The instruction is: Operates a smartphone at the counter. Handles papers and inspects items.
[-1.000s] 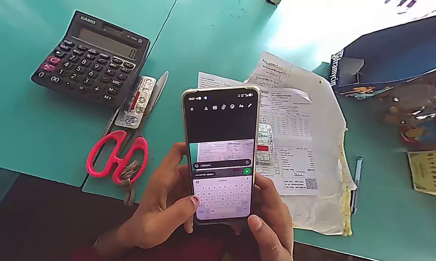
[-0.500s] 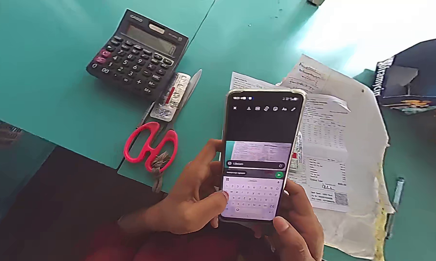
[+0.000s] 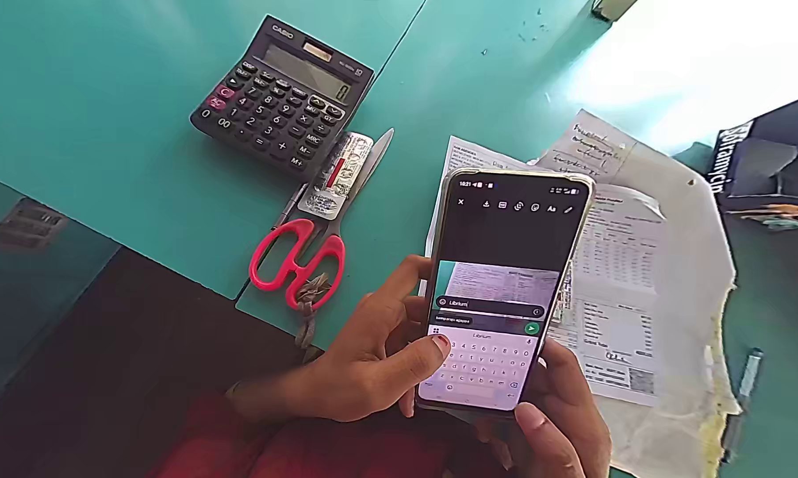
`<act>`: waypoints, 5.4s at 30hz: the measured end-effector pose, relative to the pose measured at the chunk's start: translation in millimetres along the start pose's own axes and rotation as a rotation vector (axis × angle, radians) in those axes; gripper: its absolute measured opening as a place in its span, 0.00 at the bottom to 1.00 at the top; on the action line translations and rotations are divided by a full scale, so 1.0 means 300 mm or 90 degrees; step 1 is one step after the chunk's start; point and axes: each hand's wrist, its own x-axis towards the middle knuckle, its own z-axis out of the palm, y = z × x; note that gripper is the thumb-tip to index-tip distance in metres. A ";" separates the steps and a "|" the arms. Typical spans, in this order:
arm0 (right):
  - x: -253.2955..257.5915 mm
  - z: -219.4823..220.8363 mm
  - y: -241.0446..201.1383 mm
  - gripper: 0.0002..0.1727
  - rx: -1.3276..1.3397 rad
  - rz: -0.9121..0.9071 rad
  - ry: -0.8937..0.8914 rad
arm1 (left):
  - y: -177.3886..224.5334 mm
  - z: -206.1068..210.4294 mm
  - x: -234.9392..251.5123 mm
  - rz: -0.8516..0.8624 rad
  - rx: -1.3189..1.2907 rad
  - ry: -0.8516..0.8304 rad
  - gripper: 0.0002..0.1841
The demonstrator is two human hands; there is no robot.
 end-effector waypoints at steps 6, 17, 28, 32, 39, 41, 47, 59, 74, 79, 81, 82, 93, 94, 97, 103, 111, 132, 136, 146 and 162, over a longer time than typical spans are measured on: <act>0.001 0.002 -0.001 0.25 0.007 0.003 -0.001 | 0.002 0.002 0.001 0.002 0.024 0.008 0.20; 0.001 -0.002 0.013 0.27 -0.022 -0.035 -0.015 | -0.016 -0.013 -0.004 0.022 0.020 -0.018 0.26; 0.003 0.009 0.021 0.34 -0.084 -0.053 0.012 | -0.020 -0.019 -0.010 0.017 0.033 -0.036 0.30; 0.000 0.011 0.018 0.37 -0.111 -0.050 0.022 | -0.016 -0.013 -0.007 0.013 0.037 -0.033 0.29; -0.001 0.017 0.005 0.37 -0.108 -0.024 0.034 | -0.013 -0.011 -0.005 0.022 0.066 -0.036 0.29; 0.000 0.019 0.007 0.36 -0.106 -0.025 0.042 | -0.015 -0.012 -0.005 0.021 0.065 -0.042 0.29; 0.004 0.028 0.015 0.33 -0.142 -0.029 0.080 | -0.016 -0.013 -0.005 0.025 0.084 -0.062 0.33; 0.021 0.036 0.009 0.34 -0.158 -0.038 0.109 | -0.013 -0.011 0.000 0.023 0.136 -0.088 0.36; 0.027 0.049 0.019 0.35 -0.265 -0.038 0.174 | -0.021 -0.016 0.002 0.060 0.194 -0.163 0.37; 0.031 0.055 0.015 0.36 -0.299 -0.037 0.190 | -0.023 -0.016 0.002 0.081 0.225 -0.176 0.38; 0.035 0.064 0.014 0.35 -0.314 -0.033 0.207 | -0.023 -0.016 0.002 0.086 0.236 -0.170 0.37; 0.037 0.066 0.015 0.35 -0.318 -0.036 0.211 | -0.024 -0.016 0.001 0.084 0.232 -0.165 0.37; 0.026 0.045 0.018 0.26 -0.231 -0.048 0.152 | -0.023 -0.018 0.004 0.056 0.193 -0.164 0.34; 0.027 0.048 0.017 0.25 -0.233 -0.044 0.158 | -0.023 -0.018 0.004 0.055 0.192 -0.164 0.34; 0.028 0.050 0.016 0.24 -0.231 -0.038 0.163 | -0.023 -0.019 0.002 0.055 0.189 -0.162 0.35; 0.025 0.030 0.020 0.22 -0.144 -0.069 0.123 | -0.011 -0.020 -0.001 0.021 0.136 -0.142 0.30; 0.029 0.021 0.014 0.19 -0.151 -0.100 0.167 | -0.004 -0.024 -0.001 0.008 0.121 -0.149 0.29; 0.022 0.018 0.016 0.15 -0.129 -0.085 0.155 | -0.005 -0.020 0.005 0.023 0.141 -0.144 0.28; 0.022 0.019 0.019 0.14 -0.120 -0.085 0.154 | -0.003 -0.021 0.005 0.021 0.134 -0.147 0.30; 0.022 0.018 0.017 0.13 -0.120 -0.083 0.150 | -0.001 -0.023 0.006 0.022 0.147 -0.149 0.31; 0.015 0.010 0.027 0.22 -0.092 -0.097 0.125 | -0.011 -0.029 -0.001 0.021 0.128 -0.140 0.31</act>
